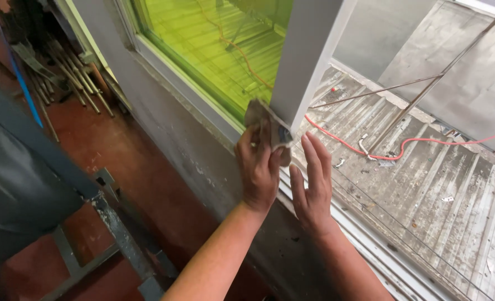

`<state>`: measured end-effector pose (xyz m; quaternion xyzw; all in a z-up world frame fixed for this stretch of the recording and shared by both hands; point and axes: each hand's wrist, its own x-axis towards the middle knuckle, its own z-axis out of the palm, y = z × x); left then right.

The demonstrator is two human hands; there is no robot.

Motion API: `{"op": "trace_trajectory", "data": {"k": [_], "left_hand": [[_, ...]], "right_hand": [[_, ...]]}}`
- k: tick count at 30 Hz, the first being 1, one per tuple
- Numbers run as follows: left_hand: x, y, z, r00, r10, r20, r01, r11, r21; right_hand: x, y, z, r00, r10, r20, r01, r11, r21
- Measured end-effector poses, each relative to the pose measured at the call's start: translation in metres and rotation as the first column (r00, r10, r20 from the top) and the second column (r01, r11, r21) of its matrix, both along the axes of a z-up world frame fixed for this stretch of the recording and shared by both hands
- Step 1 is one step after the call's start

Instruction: Clean and wipe down gym equipment, wall surfaces, and window frames using a cloth.

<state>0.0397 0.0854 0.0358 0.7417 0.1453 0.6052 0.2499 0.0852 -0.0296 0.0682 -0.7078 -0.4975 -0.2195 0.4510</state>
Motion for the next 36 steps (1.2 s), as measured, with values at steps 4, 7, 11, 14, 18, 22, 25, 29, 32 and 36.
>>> {"op": "trace_trajectory", "data": {"k": [4,7,11,14,18,22,25,29,32,36], "left_hand": [[0.001,-0.007,-0.047,0.998,-0.059,0.031,0.060,0.997,-0.045],[0.005,-0.004,-0.052,0.998,-0.041,0.042,0.042,0.998,-0.039],[0.016,0.004,-0.028,0.997,0.030,0.071,-0.031,0.999,0.013],[0.014,0.010,0.027,0.994,0.045,0.097,-0.055,0.993,0.100],[0.013,0.008,0.023,0.993,0.068,0.091,-0.080,0.988,0.129],[0.004,-0.001,-0.045,0.998,0.054,0.016,-0.055,0.992,0.112],[-0.002,-0.005,-0.068,0.999,0.033,-0.007,-0.033,0.998,0.055],[0.010,0.005,-0.023,0.993,0.055,0.102,-0.065,0.994,0.092],[0.020,0.011,0.054,0.984,0.060,0.169,-0.089,0.982,0.168],[0.023,0.006,0.051,0.970,0.014,0.241,-0.050,0.988,0.146]], "right_hand": [[0.017,0.010,-0.004,0.995,0.088,-0.053,-0.089,0.996,-0.012],[0.026,0.015,-0.022,0.984,0.165,-0.068,-0.168,0.985,-0.042],[0.031,0.017,-0.047,0.975,0.219,-0.045,-0.221,0.975,-0.032],[0.030,0.021,-0.050,0.970,0.240,-0.026,-0.240,0.971,-0.007],[0.022,0.020,-0.029,0.966,0.253,-0.061,-0.251,0.967,0.045],[0.025,0.025,-0.018,0.971,0.237,0.020,-0.237,0.954,0.185],[0.025,0.024,-0.026,0.970,0.244,-0.009,-0.240,0.958,0.156],[0.038,0.028,-0.058,0.963,0.269,-0.016,-0.268,0.961,0.063],[0.053,0.024,-0.093,0.982,0.188,0.009,-0.188,0.981,0.037],[0.040,0.023,-0.070,0.967,0.253,-0.016,-0.253,0.967,0.020]]}}
